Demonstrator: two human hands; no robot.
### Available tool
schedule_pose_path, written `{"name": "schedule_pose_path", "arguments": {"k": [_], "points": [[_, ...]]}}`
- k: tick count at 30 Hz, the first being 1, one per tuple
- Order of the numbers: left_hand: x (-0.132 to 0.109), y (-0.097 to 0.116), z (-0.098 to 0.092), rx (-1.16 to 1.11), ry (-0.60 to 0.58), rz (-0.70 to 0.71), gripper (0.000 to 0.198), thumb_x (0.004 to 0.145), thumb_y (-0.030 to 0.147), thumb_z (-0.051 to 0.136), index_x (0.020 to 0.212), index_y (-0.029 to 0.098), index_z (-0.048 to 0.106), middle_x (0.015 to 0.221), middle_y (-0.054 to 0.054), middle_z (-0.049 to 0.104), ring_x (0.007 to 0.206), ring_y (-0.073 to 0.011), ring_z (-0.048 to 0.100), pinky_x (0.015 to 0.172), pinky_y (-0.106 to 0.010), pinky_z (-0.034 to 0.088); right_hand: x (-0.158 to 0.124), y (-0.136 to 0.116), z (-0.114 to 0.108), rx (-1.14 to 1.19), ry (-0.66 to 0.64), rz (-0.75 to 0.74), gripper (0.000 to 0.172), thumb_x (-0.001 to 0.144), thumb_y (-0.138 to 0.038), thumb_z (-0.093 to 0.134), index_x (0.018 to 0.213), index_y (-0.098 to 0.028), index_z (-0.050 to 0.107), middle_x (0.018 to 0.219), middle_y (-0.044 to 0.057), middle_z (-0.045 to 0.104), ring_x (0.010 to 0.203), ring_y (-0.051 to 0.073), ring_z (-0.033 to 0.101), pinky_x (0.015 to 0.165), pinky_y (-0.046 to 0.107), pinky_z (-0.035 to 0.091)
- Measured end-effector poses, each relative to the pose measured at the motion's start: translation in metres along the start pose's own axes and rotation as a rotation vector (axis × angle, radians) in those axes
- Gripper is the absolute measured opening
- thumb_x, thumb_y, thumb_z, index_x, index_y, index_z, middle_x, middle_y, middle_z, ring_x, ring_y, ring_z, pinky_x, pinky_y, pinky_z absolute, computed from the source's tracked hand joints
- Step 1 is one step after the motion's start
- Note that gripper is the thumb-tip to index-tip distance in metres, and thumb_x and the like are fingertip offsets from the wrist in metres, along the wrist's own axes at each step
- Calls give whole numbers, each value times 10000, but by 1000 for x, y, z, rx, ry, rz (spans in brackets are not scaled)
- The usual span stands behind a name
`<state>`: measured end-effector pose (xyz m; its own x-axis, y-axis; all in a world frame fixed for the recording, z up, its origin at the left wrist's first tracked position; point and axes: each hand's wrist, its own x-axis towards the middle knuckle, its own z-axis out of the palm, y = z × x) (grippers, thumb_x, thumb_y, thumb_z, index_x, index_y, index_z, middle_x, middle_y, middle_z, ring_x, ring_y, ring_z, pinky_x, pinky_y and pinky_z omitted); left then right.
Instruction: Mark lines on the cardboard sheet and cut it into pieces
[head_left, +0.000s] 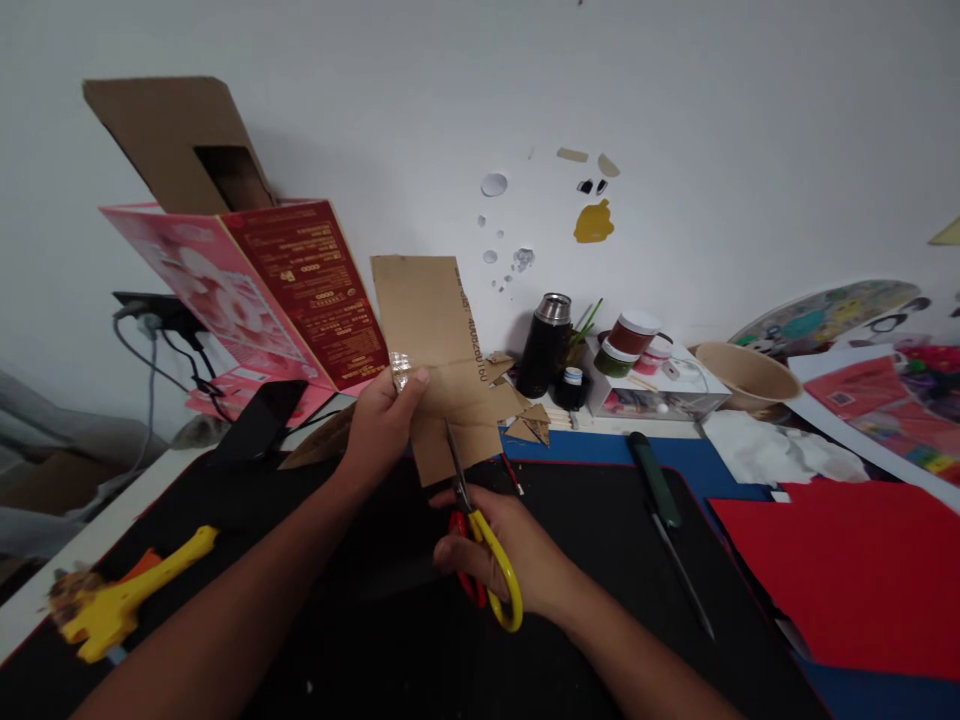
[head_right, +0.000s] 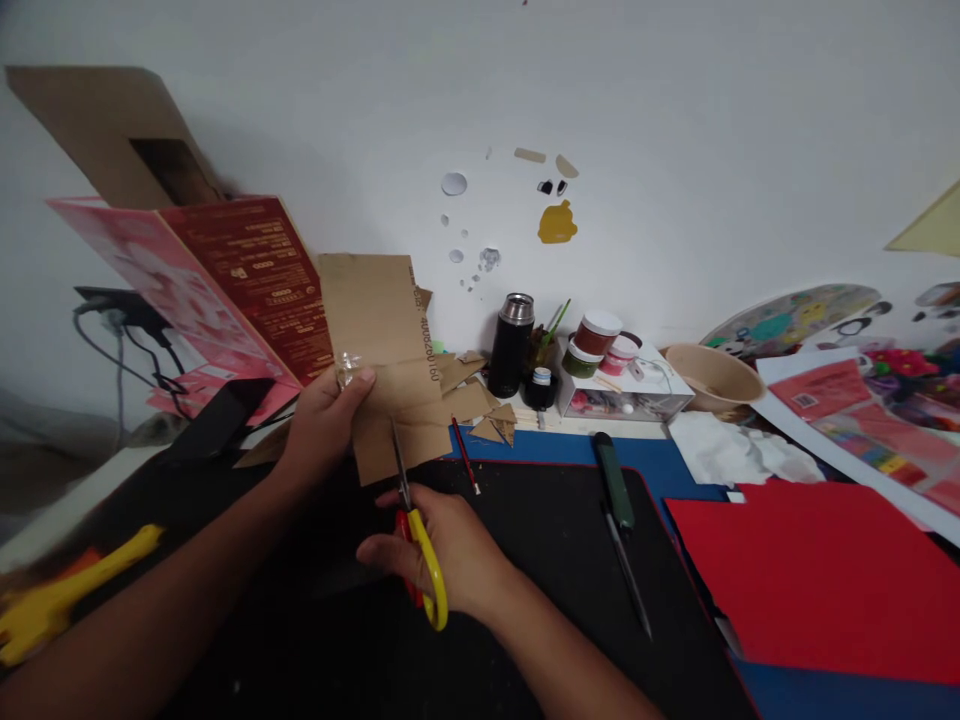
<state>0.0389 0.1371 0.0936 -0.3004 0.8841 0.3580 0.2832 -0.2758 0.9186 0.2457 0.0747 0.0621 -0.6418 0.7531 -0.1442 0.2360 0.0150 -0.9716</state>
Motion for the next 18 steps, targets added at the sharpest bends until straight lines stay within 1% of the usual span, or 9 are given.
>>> {"name": "schedule_pose_path", "arguments": {"k": [4,8,11,18], "points": [[0,0,0,5,-8,-12,351,935,558,624,916,210,662,889,-37,690,823,-221,610,716,-317,485,0,-6,-1,-18,-1,5,612,860,-515,844,1339,-171,681,782,-21,667,666,160,638,632,271,475],[0,2,-1,25,-7,-14,356,937,567,616,885,217,649,865,-31,682,783,-210,593,683,-309,477,0,-7,-1,-10,-18,20,628,856,-502,847,1353,-166,663,762,-32,658,614,156,634,589,264,474],[0,2,0,38,4,2,341,940,547,617,860,217,646,841,-23,675,774,-203,594,688,-306,474,-1,-7,-1,3,-20,22,632,847,-511,856,1351,-179,666,767,-32,659,623,158,636,597,267,480],[0,0,1,-20,-6,-23,344,931,553,629,882,214,661,852,-26,698,764,-203,615,666,-296,491,-1,-7,-1,5,-20,24,652,844,-498,860,1377,-181,657,776,-28,676,641,162,633,626,282,482]]}}
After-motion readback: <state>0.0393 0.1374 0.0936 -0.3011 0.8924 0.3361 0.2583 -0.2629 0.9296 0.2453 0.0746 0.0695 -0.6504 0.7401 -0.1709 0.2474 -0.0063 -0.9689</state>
